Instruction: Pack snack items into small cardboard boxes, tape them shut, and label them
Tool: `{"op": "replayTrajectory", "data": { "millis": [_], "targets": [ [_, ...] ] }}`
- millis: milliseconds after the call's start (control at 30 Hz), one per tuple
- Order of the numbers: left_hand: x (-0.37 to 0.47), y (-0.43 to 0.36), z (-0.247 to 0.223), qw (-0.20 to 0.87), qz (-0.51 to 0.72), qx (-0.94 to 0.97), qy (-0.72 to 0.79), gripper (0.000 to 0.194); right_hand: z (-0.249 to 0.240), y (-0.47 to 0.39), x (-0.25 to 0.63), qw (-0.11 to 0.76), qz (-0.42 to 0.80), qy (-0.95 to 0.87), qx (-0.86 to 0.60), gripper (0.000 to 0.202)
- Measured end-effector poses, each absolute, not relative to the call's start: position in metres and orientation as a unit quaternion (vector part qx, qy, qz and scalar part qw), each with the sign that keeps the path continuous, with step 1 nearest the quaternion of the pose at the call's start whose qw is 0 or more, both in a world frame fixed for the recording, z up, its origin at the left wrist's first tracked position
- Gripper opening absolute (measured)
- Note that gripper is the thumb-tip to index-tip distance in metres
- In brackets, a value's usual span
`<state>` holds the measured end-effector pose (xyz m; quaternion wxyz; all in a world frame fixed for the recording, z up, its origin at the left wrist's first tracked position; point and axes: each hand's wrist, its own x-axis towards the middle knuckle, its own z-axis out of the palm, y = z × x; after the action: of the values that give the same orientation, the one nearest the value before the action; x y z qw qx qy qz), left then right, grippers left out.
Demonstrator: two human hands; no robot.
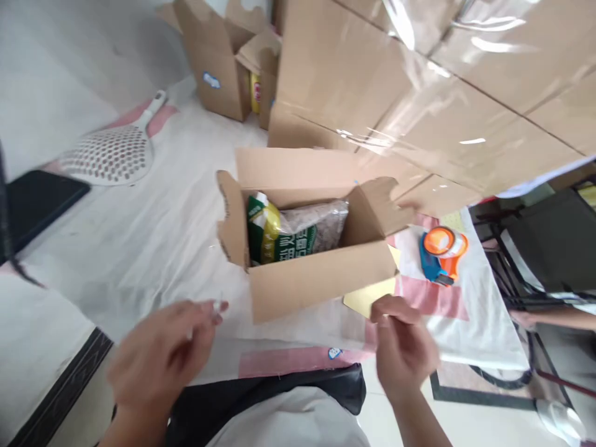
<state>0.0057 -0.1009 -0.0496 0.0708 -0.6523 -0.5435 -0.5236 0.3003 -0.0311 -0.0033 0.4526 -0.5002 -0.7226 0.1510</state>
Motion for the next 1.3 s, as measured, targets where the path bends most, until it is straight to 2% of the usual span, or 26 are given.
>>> {"op": "replayTrajectory", "data": {
  "millis": [67,200,300,367,500,567,667,833,1000,1167,1300],
  "targets": [
    [0.026,-0.118,-0.055,0.021,-0.516,-0.722,-0.460,0.026,-0.008,-0.063,0.303,0.460,0.218,-0.702,-0.498,0.015],
    [0.073,-0.125,-0.064,-0.031,-0.519,-0.774,-0.362,0.022,-0.013,-0.091,0.296,0.320,0.428,-0.698,-0.477,0.017],
    [0.101,-0.117,-0.071,-0.025,-0.487,-0.805,-0.339,0.023,-0.013,-0.093,0.299,0.260,0.485,-0.659,-0.513,0.027],
    [0.112,-0.112,-0.074,-0.015,-0.461,-0.820,-0.339,0.022,-0.012,-0.091,0.307,0.234,0.491,-0.641,-0.542,0.025],
    [0.118,-0.105,-0.075,-0.057,-0.433,-0.829,-0.350,0.024,-0.005,-0.060,0.337,0.241,0.424,-0.643,-0.591,0.022],
    [0.117,-0.104,-0.075,-0.087,-0.436,-0.817,-0.368,0.025,-0.001,-0.026,0.356,0.272,0.324,-0.633,-0.648,0.026],
    [0.110,-0.104,-0.080,-0.084,-0.438,-0.803,-0.395,0.024,-0.003,0.036,0.382,0.262,0.188,-0.618,-0.717,0.028],
    [0.089,-0.105,-0.091,-0.063,-0.426,-0.801,-0.416,0.024,-0.027,0.104,0.395,0.190,0.143,-0.627,-0.742,0.033],
    [0.068,-0.108,-0.097,-0.023,-0.430,-0.783,-0.450,0.021,-0.046,0.107,0.397,0.153,0.075,-0.604,-0.778,0.051],
    [0.043,-0.103,-0.087,0.029,-0.435,-0.769,-0.468,0.017,-0.058,0.101,0.407,0.213,0.009,-0.653,-0.727,0.039],
    [0.001,-0.093,-0.072,0.092,-0.430,-0.758,-0.482,0.018,-0.074,0.115,0.416,0.200,0.023,-0.722,-0.661,0.031]
  ]
}}
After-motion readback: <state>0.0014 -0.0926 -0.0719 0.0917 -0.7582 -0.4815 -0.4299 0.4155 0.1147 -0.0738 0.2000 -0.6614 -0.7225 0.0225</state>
